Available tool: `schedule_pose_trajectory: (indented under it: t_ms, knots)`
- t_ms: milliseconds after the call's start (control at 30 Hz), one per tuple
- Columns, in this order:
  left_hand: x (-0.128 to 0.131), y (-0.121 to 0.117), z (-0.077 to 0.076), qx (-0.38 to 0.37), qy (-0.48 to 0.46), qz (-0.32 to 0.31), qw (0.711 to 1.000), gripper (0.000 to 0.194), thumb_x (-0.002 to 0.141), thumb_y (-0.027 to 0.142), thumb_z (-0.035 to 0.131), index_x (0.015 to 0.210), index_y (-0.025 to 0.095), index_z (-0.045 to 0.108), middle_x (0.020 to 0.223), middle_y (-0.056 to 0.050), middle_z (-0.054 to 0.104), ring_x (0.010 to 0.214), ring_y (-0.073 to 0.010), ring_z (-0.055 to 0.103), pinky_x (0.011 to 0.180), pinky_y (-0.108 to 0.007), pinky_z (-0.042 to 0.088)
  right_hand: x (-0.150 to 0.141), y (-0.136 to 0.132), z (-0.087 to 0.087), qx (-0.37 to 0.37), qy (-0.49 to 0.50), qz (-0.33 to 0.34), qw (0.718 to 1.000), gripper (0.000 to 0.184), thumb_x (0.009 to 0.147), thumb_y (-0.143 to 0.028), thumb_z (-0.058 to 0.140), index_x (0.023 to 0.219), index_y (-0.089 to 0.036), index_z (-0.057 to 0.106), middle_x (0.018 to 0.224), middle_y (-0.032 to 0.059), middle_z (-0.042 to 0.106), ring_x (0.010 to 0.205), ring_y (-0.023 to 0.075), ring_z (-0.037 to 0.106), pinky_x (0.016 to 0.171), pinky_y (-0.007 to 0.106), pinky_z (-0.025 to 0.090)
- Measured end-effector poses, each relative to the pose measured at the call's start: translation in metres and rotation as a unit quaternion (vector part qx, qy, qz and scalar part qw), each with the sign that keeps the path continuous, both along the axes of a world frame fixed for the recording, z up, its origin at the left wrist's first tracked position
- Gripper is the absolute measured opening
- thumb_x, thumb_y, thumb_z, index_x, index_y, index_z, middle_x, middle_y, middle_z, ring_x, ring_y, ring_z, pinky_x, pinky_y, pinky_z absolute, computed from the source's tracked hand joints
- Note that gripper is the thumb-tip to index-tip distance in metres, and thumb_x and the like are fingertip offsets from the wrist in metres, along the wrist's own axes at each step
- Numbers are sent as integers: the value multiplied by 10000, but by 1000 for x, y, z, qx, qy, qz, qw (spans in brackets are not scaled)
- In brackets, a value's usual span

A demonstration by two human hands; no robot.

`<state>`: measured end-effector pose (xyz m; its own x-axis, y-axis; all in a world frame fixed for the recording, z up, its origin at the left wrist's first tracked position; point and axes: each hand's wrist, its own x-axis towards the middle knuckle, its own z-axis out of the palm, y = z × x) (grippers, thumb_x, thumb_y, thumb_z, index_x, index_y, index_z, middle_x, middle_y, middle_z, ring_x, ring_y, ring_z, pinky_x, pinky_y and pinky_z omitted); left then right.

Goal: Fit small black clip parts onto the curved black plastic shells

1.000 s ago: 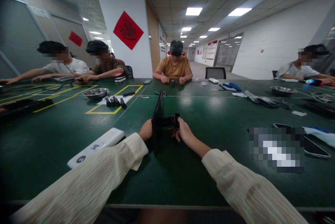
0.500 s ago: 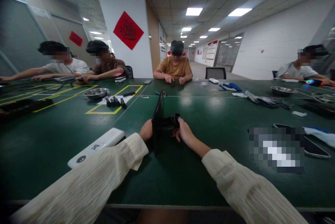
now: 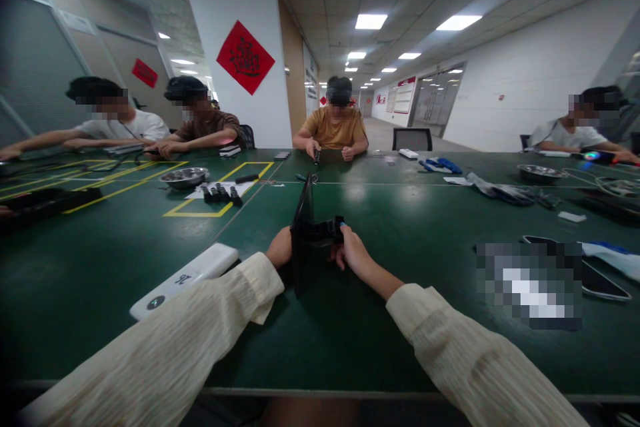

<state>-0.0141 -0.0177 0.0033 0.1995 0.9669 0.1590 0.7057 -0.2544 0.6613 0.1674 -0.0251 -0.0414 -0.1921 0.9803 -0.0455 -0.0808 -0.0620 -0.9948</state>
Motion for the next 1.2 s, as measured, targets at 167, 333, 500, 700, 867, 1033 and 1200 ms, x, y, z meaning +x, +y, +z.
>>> schedule_pose_trajectory:
  t_ms: [167,333,500,700,867,1033,1200]
  knots:
    - [0,1,0,4,3,-11,1000,391,894,282,324,700,169,645,815,-94,692,809,-222,620,772,-321,465,0,-1,2,0,5,2,1000,602,932,-493,130,624,-164,530,429,43,555,232,90,375,255,197,214]
    - [-2,2,-4,17,21,-20,999,369,899,239,314,731,166,634,867,-99,691,859,-218,617,807,-322,460,0,0,1,1,2,1,1000,581,930,-476,136,629,-166,524,426,37,552,229,91,378,256,201,206]
    - [-2,1,-5,10,6,-8,1000,423,921,258,270,758,154,646,892,-117,697,862,-228,615,808,-340,460,0,-1,2,-4,-2,2,1000,557,927,-471,137,665,-167,524,433,29,548,241,92,381,266,201,203]
    - [-1,3,-4,-1,-3,-12,1000,413,913,292,309,725,159,652,813,-96,690,850,-224,626,809,-326,462,2,2,-3,11,-7,8,1000,571,918,-517,155,688,-161,538,453,30,559,252,91,391,274,202,203]
    - [-1,3,-2,8,-4,-23,1000,401,906,266,312,706,160,644,809,-98,682,839,-215,624,805,-314,458,2,2,-4,6,-7,6,1000,583,917,-514,138,666,-166,533,440,34,553,248,95,387,267,205,210]
    - [-1,1,0,9,9,-27,1000,409,904,250,297,717,153,648,839,-108,687,836,-226,624,788,-332,457,2,2,-4,13,6,8,1000,577,912,-522,157,658,-165,533,444,35,556,249,96,392,268,204,212]
    - [-1,1,-1,7,0,-27,1000,384,889,243,309,689,168,628,808,-87,682,798,-211,611,760,-318,454,1,2,-3,5,2,1,1000,572,919,-502,153,654,-163,530,438,32,554,236,94,388,265,205,202]
